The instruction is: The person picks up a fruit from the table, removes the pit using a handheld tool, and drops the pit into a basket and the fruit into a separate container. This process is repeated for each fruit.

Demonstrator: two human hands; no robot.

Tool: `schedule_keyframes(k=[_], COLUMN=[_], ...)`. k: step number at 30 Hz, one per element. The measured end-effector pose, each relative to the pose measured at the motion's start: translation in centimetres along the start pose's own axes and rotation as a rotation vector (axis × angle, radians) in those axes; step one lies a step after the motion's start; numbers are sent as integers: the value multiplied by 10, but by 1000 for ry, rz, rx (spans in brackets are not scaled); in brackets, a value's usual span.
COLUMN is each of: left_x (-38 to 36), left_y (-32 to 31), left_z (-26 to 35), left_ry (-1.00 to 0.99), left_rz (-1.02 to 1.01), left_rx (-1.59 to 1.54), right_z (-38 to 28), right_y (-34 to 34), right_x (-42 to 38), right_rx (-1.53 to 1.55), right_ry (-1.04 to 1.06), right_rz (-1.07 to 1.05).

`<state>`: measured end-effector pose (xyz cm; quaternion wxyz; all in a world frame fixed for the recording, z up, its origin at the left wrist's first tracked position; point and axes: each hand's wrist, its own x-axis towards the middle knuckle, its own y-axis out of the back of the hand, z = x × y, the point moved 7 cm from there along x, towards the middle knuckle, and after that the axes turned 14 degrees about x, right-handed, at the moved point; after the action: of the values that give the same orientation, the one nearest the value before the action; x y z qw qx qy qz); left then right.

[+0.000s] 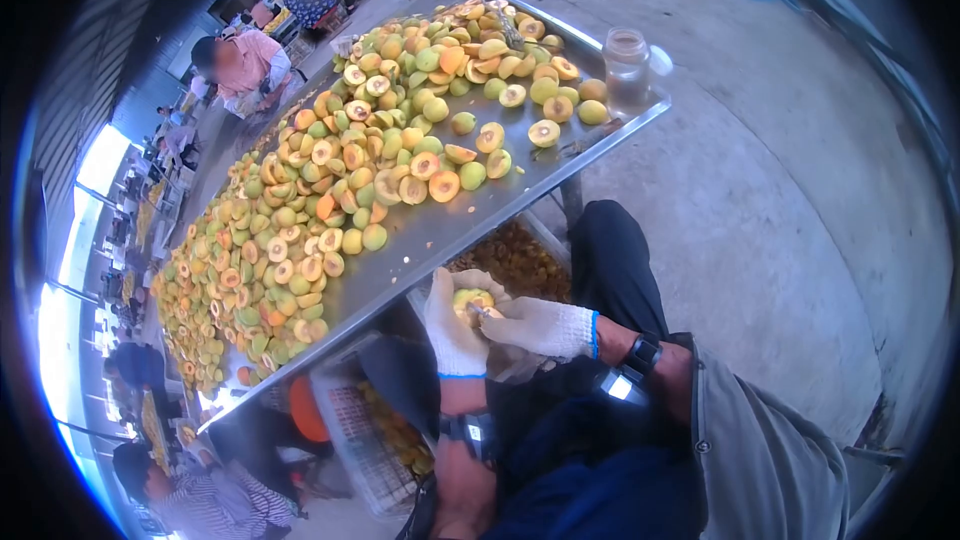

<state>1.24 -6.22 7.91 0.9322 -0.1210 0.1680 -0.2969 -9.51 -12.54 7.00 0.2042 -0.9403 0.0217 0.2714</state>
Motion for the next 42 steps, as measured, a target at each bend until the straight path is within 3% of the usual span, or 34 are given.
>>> schedule_keyframes(k=[5, 8, 10, 12, 15, 22, 26, 31, 32, 35, 37, 40, 42], left_x=[3, -1, -2, -2, -4, -2, -5, -15, -12, -5, -7, -7, -5], left_y=[7, 7, 8, 18, 21, 34, 42, 53, 61, 68, 65, 60, 58], left_z=[0, 3, 0, -7, -13, -23, -14, -15, -17, -37, -27, -21, -22], left_ry=[8, -7, -42, -62, -33, -51, -196, -223, -229, -14, -20, -18, -7], left_rz=[39, 94, 138, 298, 378, 414, 465, 511, 514, 362, 303, 233, 224], left_rx=[94, 136, 148, 116, 79, 51, 235, 201, 198, -352, -423, -500, -505], right_z=[-1, 14, 1, 5, 9, 7, 16, 7, -8, -49, -71, -101, -111], right_y=[-8, -11, -2, 0, 0, -12, -8, 21, 24, 37, 46, 50, 58], right_x=[-2, 7, 12, 18, 22, 19, 31, 41, 34, 30, 44, 69, 88], right_rx=[23, 74, -292, -268, -229, -93, -132, -55, -93, -380, -694, -972, -1041], right_ry=[66, -31, 298, 304, 287, 252, 244, 609, 587, 579, 632, 819, 837], right_rz=[46, 27, 254, 252, 251, 336, 354, 567, 604, 629, 665, 719, 751])
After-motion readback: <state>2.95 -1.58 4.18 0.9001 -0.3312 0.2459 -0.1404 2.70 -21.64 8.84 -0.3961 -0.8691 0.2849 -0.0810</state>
